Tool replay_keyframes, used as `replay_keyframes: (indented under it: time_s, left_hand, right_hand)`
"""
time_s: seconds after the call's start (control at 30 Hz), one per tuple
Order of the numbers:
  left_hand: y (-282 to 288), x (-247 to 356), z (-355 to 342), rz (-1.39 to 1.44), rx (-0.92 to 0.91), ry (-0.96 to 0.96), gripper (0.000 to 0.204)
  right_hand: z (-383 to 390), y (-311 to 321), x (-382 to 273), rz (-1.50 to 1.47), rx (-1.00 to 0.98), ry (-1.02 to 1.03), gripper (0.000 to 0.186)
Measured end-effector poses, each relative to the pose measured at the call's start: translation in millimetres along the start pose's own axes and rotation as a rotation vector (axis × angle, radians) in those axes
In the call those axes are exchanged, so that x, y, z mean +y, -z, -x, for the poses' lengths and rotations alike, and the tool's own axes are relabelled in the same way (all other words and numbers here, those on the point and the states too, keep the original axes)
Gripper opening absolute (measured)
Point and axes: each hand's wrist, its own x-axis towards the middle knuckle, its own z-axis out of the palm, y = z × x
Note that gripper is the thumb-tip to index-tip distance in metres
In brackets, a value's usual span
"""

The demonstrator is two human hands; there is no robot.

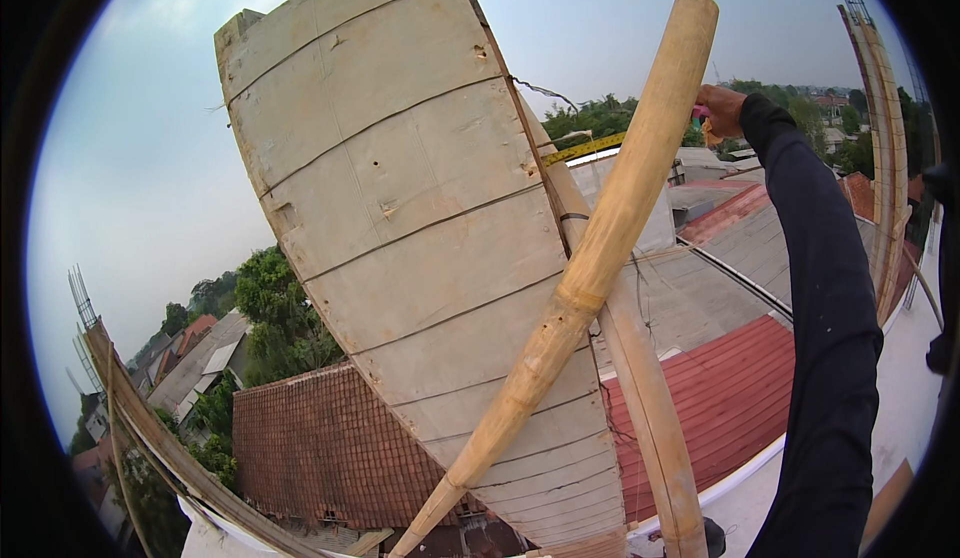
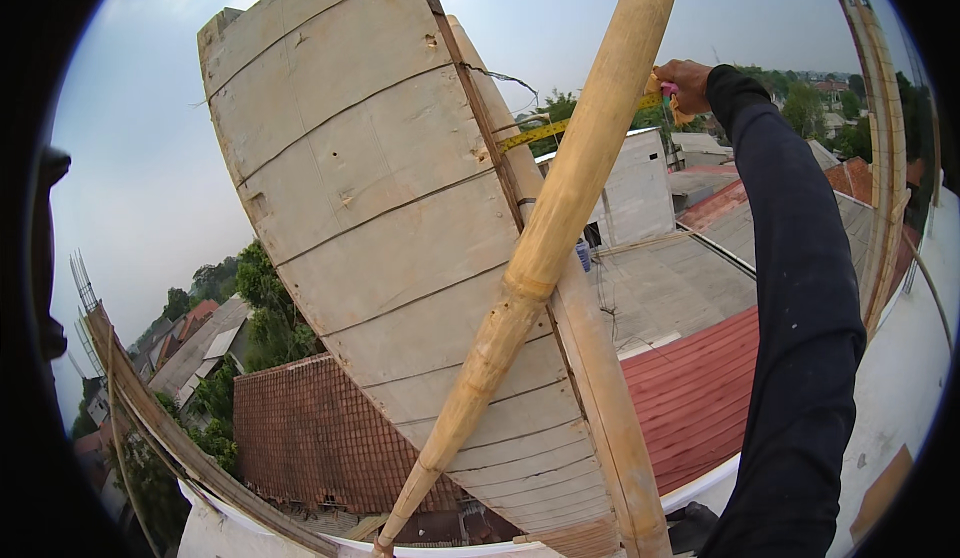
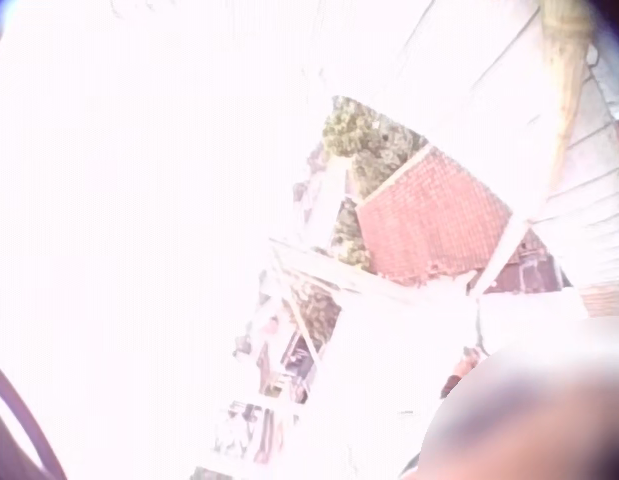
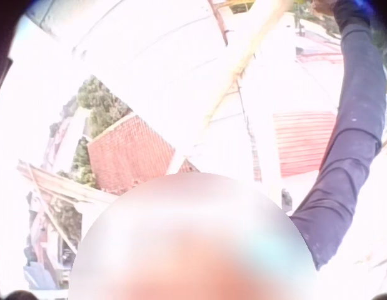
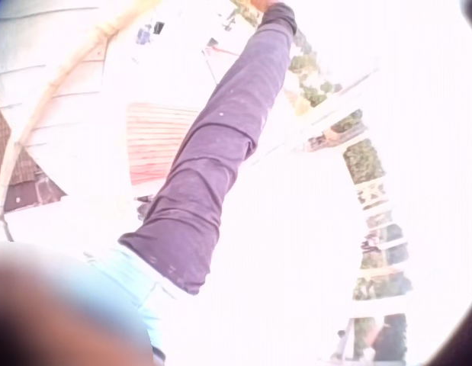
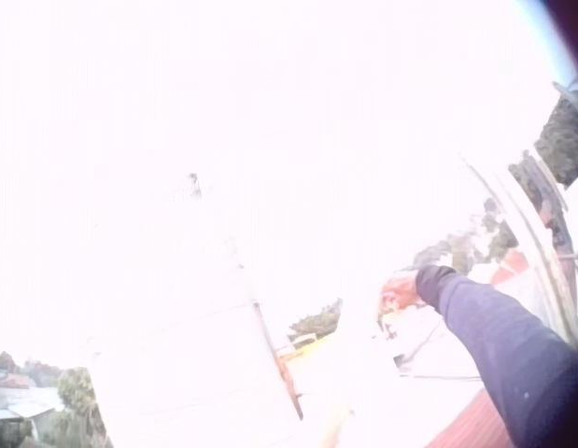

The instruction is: The person lifts a long wooden beam onto a roof structure with the help of two coworkers. They position the beam against a vertical concrete column, measure it with a tape measure, and then use a hammer to drive nails into the beam to secure it in place.

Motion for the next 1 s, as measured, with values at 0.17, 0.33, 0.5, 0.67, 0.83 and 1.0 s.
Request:
replay_keyframes:
  time_s: [0.17,0.33,0.5,0.67,0.83,1.0]
  left_hand:
    - [1,-3,2,0.012,0.002,-0.006,0.019]
    - [3,-7,6,0.025,0.012,-0.007,0.020]
    - [3,-10,9,0.034,0.011,-0.012,0.020]
    - [3,-13,11,0.046,0.016,-0.015,0.021]
    - [3,-17,14,0.062,0.021,-0.020,0.021]
    - [2,-20,16,0.071,0.026,-0.022,0.022]
  right_hand:
    - [0,6,-5,0.225,-0.017,0.042,0.038]
    - [1,15,-8,0.189,-0.153,0.036,0.037]
    - [-4,14,10,0.196,-0.161,0.010,0.039]
    - [-21,3,36,0.099,-0.164,-0.027,0.042]
    - [-23,1,37,0.095,-0.177,-0.040,0.041]
    - [-15,-5,28,0.220,-0.207,-0.110,0.042]
